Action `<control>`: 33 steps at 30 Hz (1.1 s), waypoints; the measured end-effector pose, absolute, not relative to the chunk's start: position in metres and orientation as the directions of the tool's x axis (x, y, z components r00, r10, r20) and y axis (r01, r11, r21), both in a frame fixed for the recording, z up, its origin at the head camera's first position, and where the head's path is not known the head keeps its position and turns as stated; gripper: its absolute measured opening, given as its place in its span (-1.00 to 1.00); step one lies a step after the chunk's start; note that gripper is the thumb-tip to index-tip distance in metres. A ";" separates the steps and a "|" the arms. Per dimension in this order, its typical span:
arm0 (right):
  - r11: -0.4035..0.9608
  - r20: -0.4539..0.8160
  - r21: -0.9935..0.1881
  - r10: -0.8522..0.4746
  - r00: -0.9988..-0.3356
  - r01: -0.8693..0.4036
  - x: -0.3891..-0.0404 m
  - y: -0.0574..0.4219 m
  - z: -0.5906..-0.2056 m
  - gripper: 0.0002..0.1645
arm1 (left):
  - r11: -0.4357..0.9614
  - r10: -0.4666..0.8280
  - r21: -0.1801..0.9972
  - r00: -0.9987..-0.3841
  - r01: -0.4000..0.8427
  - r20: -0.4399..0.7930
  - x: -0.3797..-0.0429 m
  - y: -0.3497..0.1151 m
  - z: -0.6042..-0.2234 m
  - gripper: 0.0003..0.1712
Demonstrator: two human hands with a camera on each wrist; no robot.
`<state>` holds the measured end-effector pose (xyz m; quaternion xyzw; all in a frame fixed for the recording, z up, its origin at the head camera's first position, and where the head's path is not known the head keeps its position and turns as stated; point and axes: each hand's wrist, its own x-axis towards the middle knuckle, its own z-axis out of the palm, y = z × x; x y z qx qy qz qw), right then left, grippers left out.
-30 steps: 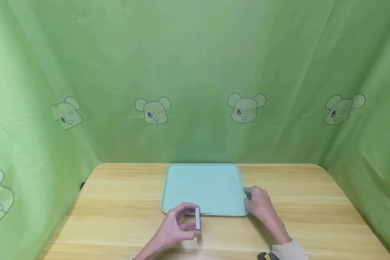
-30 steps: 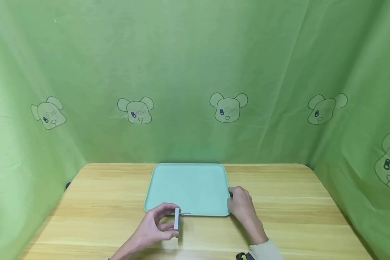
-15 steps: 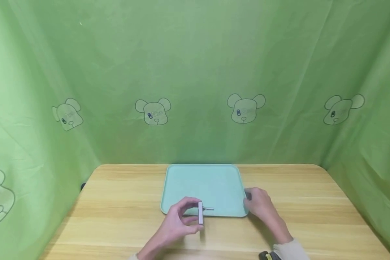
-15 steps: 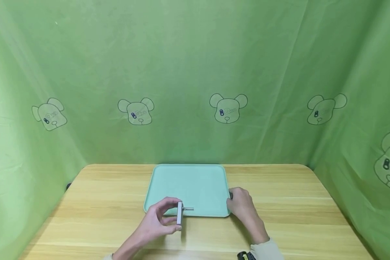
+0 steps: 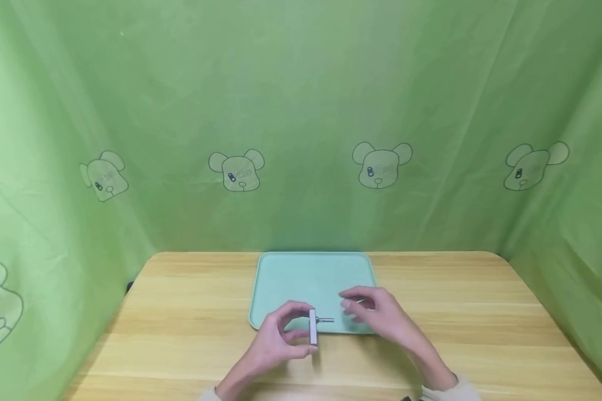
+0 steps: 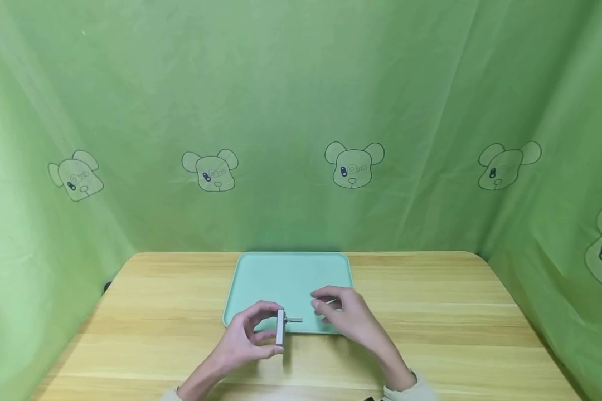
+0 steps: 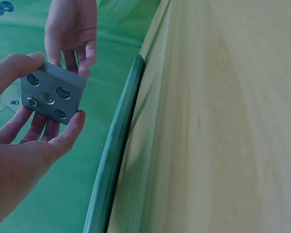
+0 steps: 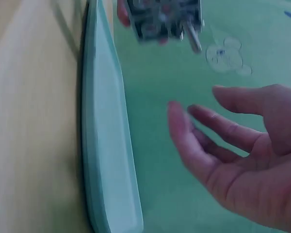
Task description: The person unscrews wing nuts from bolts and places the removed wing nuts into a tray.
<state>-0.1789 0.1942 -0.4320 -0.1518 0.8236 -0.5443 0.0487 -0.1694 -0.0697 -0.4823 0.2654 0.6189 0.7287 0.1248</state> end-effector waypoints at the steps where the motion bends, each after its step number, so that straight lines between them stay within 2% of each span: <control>1: 0.304 0.072 -0.936 -0.328 -0.942 -0.177 -0.177 0.190 -0.431 -0.56 | -0.206 0.509 0.966 -0.827 0.153 0.239 -0.169 -0.070 -0.483 -0.24; 6: 0.176 0.014 -0.980 -0.396 -0.918 -0.091 -0.168 0.176 -0.434 -0.56 | -0.203 0.497 0.966 -0.833 0.162 0.244 -0.168 -0.071 -0.486 -0.24; 16: 0.112 -0.049 -0.994 -0.412 -0.910 0.003 -0.162 0.160 -0.443 -0.59 | -0.156 0.484 0.974 -0.847 0.166 0.222 -0.164 -0.070 -0.488 -0.22; 33: 0.012 -0.165 -0.985 -0.371 -0.914 0.172 -0.165 0.158 -0.454 -0.53 | -0.015 0.464 0.946 -0.836 0.323 0.292 -0.162 -0.064 -0.486 -0.23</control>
